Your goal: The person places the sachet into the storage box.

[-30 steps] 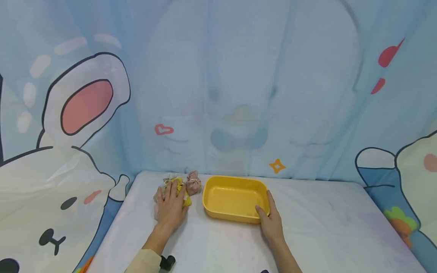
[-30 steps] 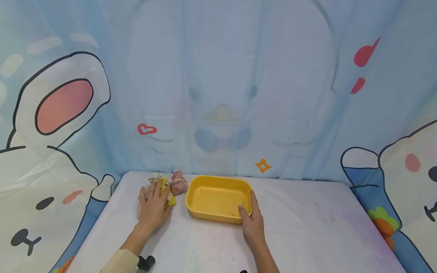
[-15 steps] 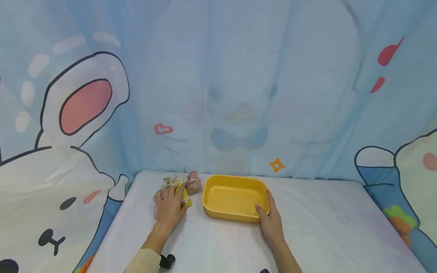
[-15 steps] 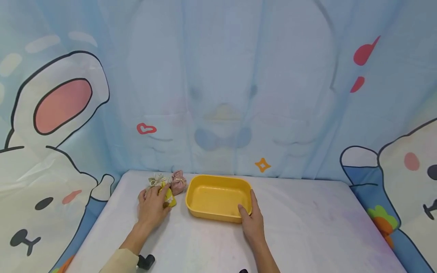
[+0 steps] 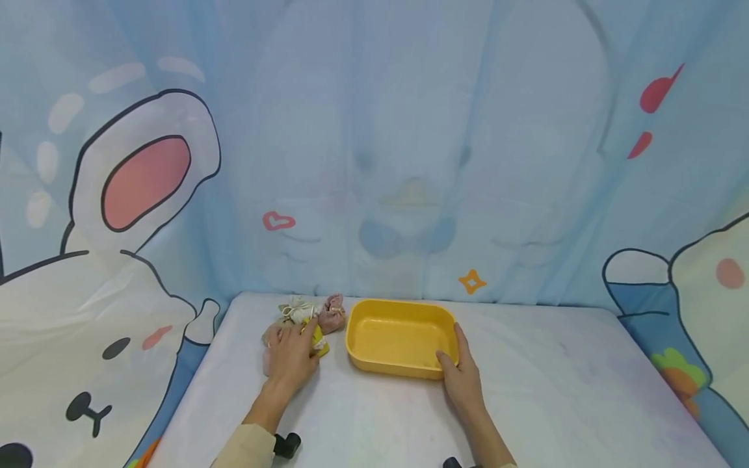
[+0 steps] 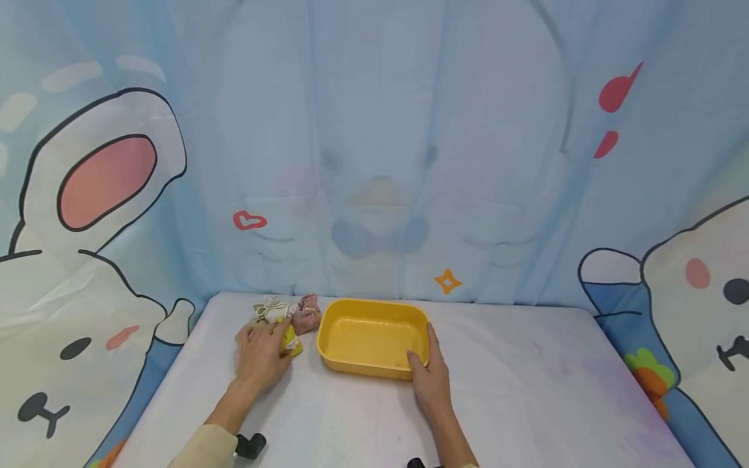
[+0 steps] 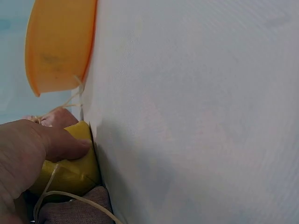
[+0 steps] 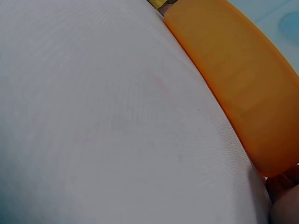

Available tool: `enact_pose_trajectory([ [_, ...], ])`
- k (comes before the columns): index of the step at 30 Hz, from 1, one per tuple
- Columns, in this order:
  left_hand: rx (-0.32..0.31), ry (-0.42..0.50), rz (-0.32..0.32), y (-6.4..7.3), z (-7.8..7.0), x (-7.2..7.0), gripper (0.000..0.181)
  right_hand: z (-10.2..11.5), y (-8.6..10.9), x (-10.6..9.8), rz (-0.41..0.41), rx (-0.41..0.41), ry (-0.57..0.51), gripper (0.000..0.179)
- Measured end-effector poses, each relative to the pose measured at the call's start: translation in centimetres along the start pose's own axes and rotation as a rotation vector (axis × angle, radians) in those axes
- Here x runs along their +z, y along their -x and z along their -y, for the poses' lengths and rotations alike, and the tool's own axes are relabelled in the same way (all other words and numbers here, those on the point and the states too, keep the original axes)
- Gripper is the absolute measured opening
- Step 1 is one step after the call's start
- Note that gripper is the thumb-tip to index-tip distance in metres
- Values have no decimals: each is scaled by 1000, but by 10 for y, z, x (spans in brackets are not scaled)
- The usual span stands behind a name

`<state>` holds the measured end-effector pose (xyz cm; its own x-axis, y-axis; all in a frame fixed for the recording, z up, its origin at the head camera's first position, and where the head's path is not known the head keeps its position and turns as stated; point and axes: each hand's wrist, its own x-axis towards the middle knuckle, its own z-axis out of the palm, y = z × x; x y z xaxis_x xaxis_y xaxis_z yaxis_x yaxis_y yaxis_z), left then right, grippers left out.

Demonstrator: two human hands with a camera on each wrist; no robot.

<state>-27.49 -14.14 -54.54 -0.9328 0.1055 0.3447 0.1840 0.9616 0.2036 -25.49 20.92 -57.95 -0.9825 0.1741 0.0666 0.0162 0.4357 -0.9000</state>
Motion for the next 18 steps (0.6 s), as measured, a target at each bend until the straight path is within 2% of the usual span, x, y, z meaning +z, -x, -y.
enact_pose_trajectory([
  [6, 7, 10, -37, 0, -3, -2, 66, 1, 0, -1, 9, 2, -18, 74],
  [8, 6, 52, -62, 0, -3, -3, 67, 0, 1, -1, 11, 0, -18, 74],
  [13, -63, 265, -100, -6, -9, -9, 78, -2, 0, -1, 11, -6, -14, 74],
  [15, -99, 355, -100, -9, -12, -11, 79, -2, 0, 0, 9, -3, -12, 74],
  [18, -118, 465, -85, -14, -20, -14, 77, -1, -1, 0, 7, 7, -8, 74],
])
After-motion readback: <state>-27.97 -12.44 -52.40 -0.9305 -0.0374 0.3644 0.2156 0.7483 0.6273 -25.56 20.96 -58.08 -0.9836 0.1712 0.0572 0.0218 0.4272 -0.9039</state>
